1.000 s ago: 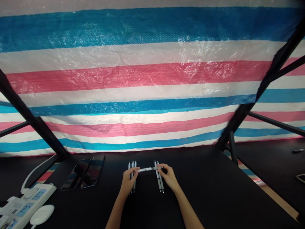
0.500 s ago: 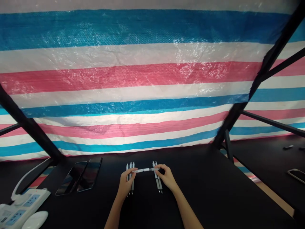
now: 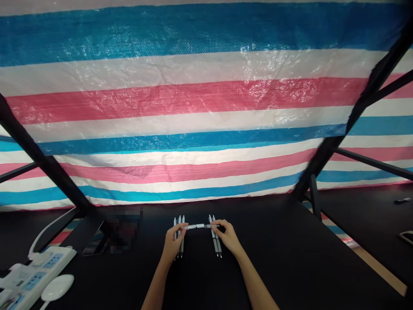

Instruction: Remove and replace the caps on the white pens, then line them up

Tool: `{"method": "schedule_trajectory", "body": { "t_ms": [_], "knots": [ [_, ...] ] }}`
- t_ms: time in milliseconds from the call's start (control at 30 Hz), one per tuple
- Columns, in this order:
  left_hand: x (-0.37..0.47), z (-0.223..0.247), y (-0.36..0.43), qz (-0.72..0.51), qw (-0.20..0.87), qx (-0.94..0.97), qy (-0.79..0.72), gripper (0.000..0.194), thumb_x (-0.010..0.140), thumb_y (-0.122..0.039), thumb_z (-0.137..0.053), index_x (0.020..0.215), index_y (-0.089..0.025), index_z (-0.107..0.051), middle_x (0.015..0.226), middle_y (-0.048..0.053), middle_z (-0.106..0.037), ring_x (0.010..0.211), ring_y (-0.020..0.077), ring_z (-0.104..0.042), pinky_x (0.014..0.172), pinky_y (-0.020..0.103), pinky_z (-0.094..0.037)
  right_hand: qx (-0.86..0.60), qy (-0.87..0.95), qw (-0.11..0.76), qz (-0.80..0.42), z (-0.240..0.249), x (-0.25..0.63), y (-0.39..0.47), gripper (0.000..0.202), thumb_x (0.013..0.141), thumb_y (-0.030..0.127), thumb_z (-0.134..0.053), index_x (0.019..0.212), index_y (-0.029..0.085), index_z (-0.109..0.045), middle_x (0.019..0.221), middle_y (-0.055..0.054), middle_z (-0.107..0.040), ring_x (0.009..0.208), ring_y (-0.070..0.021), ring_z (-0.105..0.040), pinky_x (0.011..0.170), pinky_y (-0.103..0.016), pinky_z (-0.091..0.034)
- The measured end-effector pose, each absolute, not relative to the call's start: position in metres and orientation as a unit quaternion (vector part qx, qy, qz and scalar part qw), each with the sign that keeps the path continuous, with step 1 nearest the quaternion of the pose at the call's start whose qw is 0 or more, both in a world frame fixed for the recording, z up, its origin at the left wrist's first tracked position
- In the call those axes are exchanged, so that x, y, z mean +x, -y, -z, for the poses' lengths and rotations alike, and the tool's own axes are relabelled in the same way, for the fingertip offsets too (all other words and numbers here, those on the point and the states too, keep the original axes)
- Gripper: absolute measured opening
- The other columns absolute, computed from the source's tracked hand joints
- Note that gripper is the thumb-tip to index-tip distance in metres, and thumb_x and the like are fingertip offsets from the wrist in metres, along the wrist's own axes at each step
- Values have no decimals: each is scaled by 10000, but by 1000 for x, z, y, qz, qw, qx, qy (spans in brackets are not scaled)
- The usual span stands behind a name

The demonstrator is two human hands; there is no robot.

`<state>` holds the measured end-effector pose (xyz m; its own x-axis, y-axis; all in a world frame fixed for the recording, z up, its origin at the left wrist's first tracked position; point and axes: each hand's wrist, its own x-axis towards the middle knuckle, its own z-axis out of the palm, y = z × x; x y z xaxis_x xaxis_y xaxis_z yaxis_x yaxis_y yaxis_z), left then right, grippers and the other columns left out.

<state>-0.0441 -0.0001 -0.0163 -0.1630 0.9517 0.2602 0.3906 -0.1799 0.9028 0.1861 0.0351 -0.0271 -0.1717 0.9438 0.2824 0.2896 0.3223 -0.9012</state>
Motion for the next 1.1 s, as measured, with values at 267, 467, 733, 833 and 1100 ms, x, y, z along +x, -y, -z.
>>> {"method": "schedule_trajectory", "body": {
  "t_ms": [267, 467, 733, 833, 1100],
  "knots": [
    [-42, 15, 0, -505, 277, 593, -563, 289, 745, -394, -564, 827, -171, -727, 866, 87, -727, 853, 248, -657, 823, 365, -481, -467, 669, 450, -363, 24, 186, -35, 262, 794, 407, -561, 886, 208, -705, 890, -71, -682, 881, -241, -609, 831, -359, -445],
    [-44, 15, 0, -503, 278, 588, -569, 309, 747, -407, -562, 851, -170, -730, 891, 89, -723, 845, 242, -652, 828, 365, -481, -455, 686, 443, -356, 24, 186, -35, 246, 806, 407, -553, 864, 222, -704, 871, -59, -680, 858, -237, -603, 828, -365, -430],
    [-44, 14, 0, -499, 293, 586, -567, 320, 743, -417, -565, 862, -170, -729, 905, 90, -722, 850, 242, -644, 824, 360, -474, -459, 698, 443, -326, 24, 185, -35, 255, 824, 428, -531, 824, 239, -703, 853, -54, -665, 865, -236, -571, 807, -350, -420],
    [-44, 13, 1, -497, 292, 587, -568, 312, 738, -413, -565, 846, -171, -729, 894, 88, -723, 848, 245, -645, 819, 362, -472, -461, 701, 442, -319, 24, 185, -36, 278, 828, 447, -517, 817, 236, -698, 854, -56, -663, 860, -235, -565, 804, -348, -417],
    [-43, 15, 1, -484, 275, 597, -577, 288, 755, -376, -538, 861, -181, -723, 928, 85, -720, 904, 257, -636, 861, 390, -446, -448, 706, 445, -320, 22, 184, -34, 252, 834, 423, -528, 785, 229, -682, 831, -45, -661, 835, -221, -554, 787, -333, -404]
  ]
}}
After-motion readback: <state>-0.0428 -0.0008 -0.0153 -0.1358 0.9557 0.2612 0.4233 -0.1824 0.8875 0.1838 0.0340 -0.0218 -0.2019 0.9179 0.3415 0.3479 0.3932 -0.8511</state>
